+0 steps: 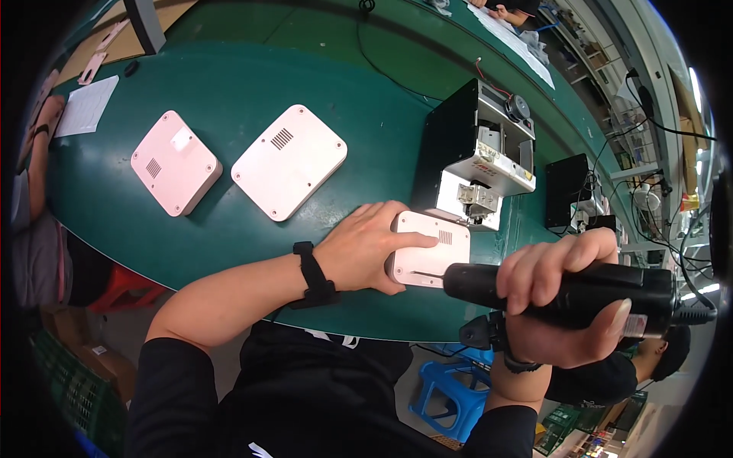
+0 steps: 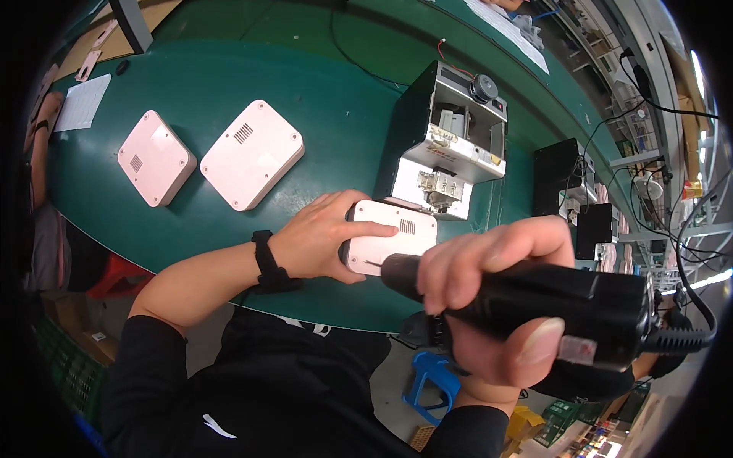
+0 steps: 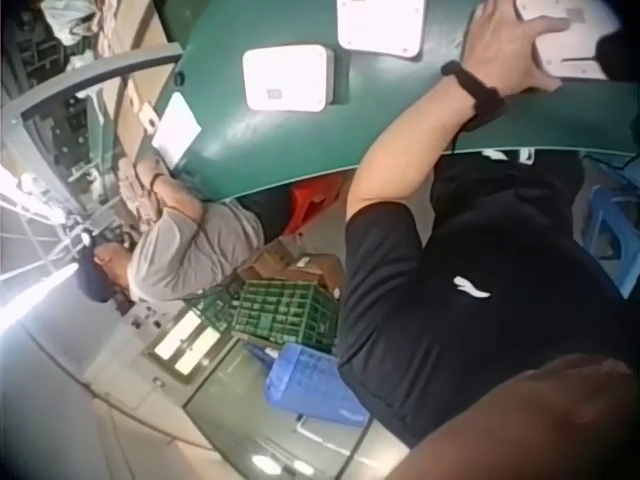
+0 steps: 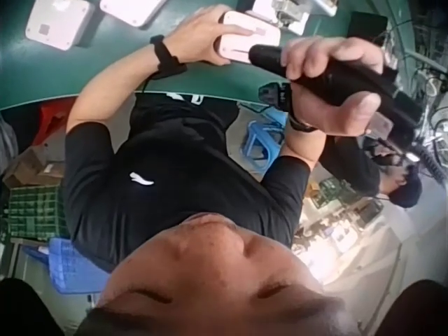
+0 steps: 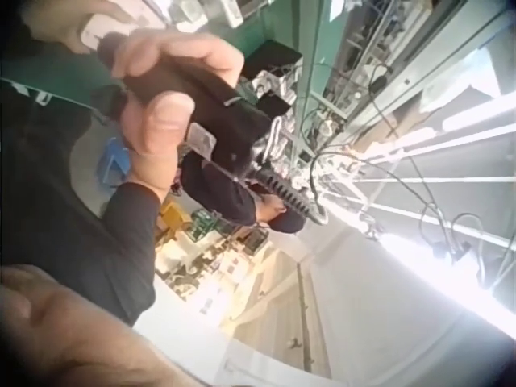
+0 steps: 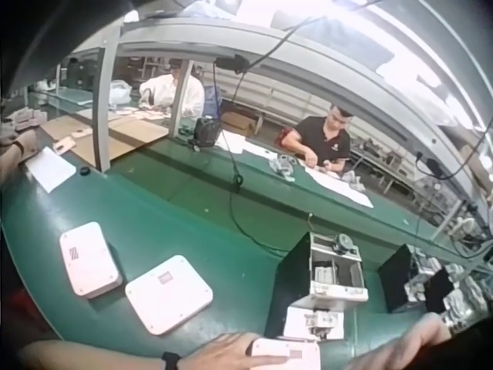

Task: Assembling small electronic components into plastic housings using an electric screwdriver.

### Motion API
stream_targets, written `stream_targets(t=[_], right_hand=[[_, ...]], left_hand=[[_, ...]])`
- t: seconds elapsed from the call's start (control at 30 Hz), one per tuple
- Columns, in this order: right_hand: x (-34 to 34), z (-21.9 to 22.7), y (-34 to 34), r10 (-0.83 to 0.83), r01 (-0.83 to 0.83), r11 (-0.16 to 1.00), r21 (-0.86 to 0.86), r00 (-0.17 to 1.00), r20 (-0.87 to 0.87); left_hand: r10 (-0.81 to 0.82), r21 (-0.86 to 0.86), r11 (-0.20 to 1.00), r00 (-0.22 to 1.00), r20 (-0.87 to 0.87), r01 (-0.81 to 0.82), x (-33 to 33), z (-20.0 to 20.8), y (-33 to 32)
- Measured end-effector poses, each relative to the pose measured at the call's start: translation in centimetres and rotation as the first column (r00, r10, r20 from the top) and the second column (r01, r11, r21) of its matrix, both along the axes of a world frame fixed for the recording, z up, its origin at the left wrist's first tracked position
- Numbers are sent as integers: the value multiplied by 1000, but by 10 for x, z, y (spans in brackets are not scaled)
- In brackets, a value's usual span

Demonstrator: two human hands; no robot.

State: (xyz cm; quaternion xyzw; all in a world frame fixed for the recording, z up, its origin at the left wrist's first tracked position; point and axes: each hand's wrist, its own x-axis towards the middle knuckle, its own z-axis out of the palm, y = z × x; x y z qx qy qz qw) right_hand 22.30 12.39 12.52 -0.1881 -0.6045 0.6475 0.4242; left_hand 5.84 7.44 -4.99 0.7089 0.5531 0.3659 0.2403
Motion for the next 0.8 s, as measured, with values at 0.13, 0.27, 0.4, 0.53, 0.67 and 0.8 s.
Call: stream_targets(t=[0.13,0.27,0.4,0.53,0.67,0.8], right_hand=[[-15,-10,-9,-13,7,996,88,998,59],[-15,-11,-16,10,10,991,-137,990,142],[-25,-22,-15,36,-45,997,59,988,153],[-22,-18,-18,131,-99,974,-202,980,152],[-26,-27,-9,93,-98,995,22,982,163],[-13,-38,6,41,-103,975,195,953,300]], left_hand=[[20,10,1000,1000,14,-20,-1,-1,-2],[13,17,1000,1000,25,-13,-1,-1,-3],[-4,24,1000,999,38,3,-1,-2,-2],[-11,13,1000,998,62,10,-3,-4,-5],[-1,14,1000,999,33,1,-4,-2,-5],[-16,-1,1000,1000,13,16,-1,7,-1]])
